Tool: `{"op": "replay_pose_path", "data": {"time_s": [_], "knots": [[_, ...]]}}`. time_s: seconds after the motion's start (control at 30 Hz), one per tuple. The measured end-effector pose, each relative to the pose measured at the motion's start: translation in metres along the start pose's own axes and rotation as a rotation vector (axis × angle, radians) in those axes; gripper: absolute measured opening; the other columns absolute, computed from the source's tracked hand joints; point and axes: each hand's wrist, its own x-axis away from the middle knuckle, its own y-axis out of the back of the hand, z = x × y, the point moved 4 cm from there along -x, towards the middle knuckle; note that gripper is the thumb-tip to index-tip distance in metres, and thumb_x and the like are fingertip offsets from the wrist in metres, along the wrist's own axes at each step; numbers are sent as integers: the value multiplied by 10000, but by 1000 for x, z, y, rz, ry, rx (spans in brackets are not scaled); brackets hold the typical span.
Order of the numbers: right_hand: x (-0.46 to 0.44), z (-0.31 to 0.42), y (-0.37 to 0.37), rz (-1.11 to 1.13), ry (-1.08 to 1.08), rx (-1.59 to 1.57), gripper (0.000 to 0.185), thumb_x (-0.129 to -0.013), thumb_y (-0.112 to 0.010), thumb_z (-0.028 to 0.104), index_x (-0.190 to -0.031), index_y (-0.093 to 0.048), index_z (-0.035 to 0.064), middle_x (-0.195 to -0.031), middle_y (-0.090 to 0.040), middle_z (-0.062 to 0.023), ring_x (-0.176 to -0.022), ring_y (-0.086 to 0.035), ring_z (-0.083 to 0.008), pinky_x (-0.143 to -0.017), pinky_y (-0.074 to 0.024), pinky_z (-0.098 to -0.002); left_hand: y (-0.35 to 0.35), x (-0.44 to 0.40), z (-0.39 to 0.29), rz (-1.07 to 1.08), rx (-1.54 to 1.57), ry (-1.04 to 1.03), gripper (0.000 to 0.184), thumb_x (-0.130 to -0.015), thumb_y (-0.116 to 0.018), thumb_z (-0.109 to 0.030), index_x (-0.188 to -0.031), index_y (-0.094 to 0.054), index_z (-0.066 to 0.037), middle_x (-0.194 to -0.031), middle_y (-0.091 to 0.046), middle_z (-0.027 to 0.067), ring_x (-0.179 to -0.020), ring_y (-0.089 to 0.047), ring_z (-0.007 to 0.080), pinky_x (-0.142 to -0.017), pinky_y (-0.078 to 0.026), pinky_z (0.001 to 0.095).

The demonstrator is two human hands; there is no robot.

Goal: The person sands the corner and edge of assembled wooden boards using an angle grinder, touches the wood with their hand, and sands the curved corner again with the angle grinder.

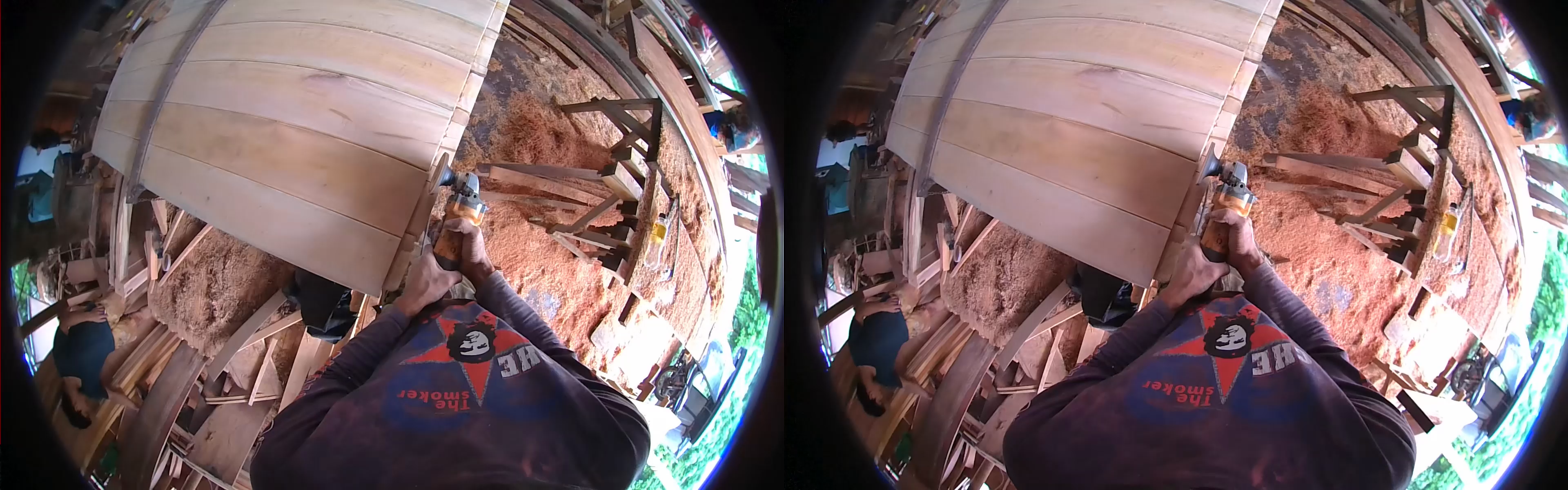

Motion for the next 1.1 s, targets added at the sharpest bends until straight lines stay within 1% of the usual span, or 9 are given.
{"op": "replay_pose_path", "data": {"time_s": [0.5, 0.57, 0.7, 0.77, 0.83, 0.9, 0.97, 1.07, 1.1], "knots": [[4, -7, -18, -43, 1, 37, 256, -804, -695, 150, -1018, -684, 10, -854, -691, -93, -750, -692, -228, -745, -588, -375, 15, 4, 10, -55, -36, 86, 753, -643, -860, -301, -1229, -590, 88, -1062, -720, 292, -1032, -707, 461, -921, -568, 471], [16, 5, -36, -129, 86, 123, 248, -815, -695, 145, -1019, -687, 5, -860, -686, -87, -741, -689, -212, -718, -584, -370, 19, -1, 11, 46, 147, -30, 672, -659, -854, -221, -1225, -609, 48, -1035, -733, 203, -966, -729, 357, -891, -573, 412], [26, 19, -66, -215, 253, 598, 188, -809, -739, 187, -878, -713, 14, -776, -692, -56, -682, -662, -157, -666, -555, -331, 25, -5, 22, 254, 491, 13, 585, -683, -832, -125, -1216, -629, 8, -1018, -719, 94, -909, -701, 206, -837, -565, 349], [26, 22, -75, -243, 254, 560, 210, -822, -743, 208, -861, -723, 3, -762, -691, -46, -663, -657, -141, -622, -548, -319, 25, -8, 28, 333, 661, 75, 548, -698, -809, -70, -1216, -638, -31, -1033, -694, 29, -897, -658, 120, -811, -551, 311], [33, 32, -84, -215, 283, 637, 168, -843, -730, 180, -851, -726, 12, -755, -690, -52, -654, -654, -138, -629, -551, -322, 28, 2, 15, 346, 627, 120, 563, -700, -816, -86, -1230, -631, -43, -1051, -695, 26, -919, -665, 132, -820, -555, 325], [40, 34, -73, -184, 275, 677, 163, -841, -727, 178, -865, -728, 17, -818, -713, -62, -697, -670, -155, -659, -560, -328, 22, 5, 5, 192, 622, -84, 441, -726, -816, -104, -1142, -679, -66, -930, -711, 14, -773, -665, 135, -696, -547, 315], [50, 35, -58, -65, 539, 892, 212, -826, -732, 210, -920, -723, 20, -887, -723, -72, -796, -704, -180, -710, -574, -331, 11, 11, 7, 98, 626, -214, 484, -699, -831, -130, -1149, -682, -31, -944, -733, 75, -848, -715, 211, -760, -569, 362], [42, 15, -30, -27, 268, 347, 254, -807, -682, 202, -978, -681, 14, -858, -696, -81, -729, -680, -198, -690, -574, -344, 1, 18, 7, 29, 105, -98, 711, -687, -844, -266, -1225, -549, 94, -1102, -696, 315, -1060, -692, 469, -918, -552, 502], [39, 7, -26, 11, 113, 65, 274, -800, -667, 194, -1010, -662, 19, -855, -683, -84, -724, -675, -217, -696, -578, -354, 0, 24, 2, 18, 110, -104, 711, -687, -844, -266, -1225, -549, 94, -1102, -696, 315, -1060, -692, 469, -918, -552, 502]]}}
